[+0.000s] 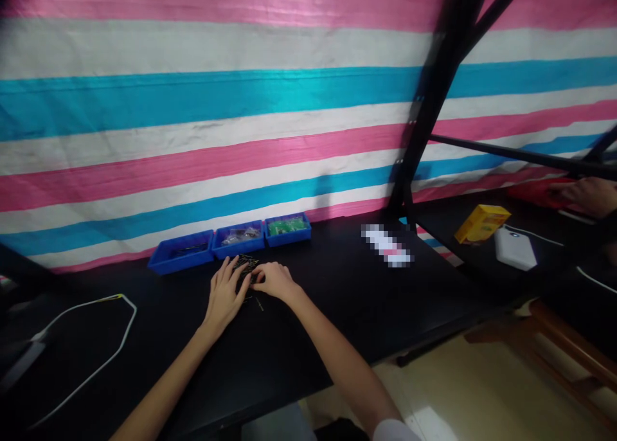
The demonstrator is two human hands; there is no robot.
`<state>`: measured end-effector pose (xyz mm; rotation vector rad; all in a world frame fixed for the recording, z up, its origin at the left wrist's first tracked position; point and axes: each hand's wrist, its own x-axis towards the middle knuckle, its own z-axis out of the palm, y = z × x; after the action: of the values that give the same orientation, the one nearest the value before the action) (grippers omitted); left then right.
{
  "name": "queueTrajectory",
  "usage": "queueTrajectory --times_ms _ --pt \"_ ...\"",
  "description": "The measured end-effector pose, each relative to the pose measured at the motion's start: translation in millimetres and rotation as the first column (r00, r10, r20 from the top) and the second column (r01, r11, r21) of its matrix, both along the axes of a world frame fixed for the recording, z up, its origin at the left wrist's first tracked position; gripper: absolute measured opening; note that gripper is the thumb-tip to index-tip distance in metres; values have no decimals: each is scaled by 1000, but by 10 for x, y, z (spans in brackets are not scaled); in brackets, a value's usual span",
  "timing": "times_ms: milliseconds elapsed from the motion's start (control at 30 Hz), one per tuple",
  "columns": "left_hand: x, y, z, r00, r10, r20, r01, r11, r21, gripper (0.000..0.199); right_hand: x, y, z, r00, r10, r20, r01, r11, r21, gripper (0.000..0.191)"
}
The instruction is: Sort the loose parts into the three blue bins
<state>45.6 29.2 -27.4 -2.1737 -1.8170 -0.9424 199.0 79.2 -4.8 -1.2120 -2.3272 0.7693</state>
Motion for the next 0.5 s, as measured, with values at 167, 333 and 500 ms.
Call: queueTrajectory --times_ms 167,333,500 --pt "-73 -7 19 995 -31 96 34 999 -29 31 -24 -14 6 1000 -29 -10 29 1000 -7 22" --pt "-148 -46 33 989 -22 144 26 999 -25 27 -26 -5 26 999 -49 -1 49 995 85 17" --pt "-158 -47 67 978 -6 207 9 1000 -12 25 -37 -12 25 995 -51 -91 56 996 62 13"
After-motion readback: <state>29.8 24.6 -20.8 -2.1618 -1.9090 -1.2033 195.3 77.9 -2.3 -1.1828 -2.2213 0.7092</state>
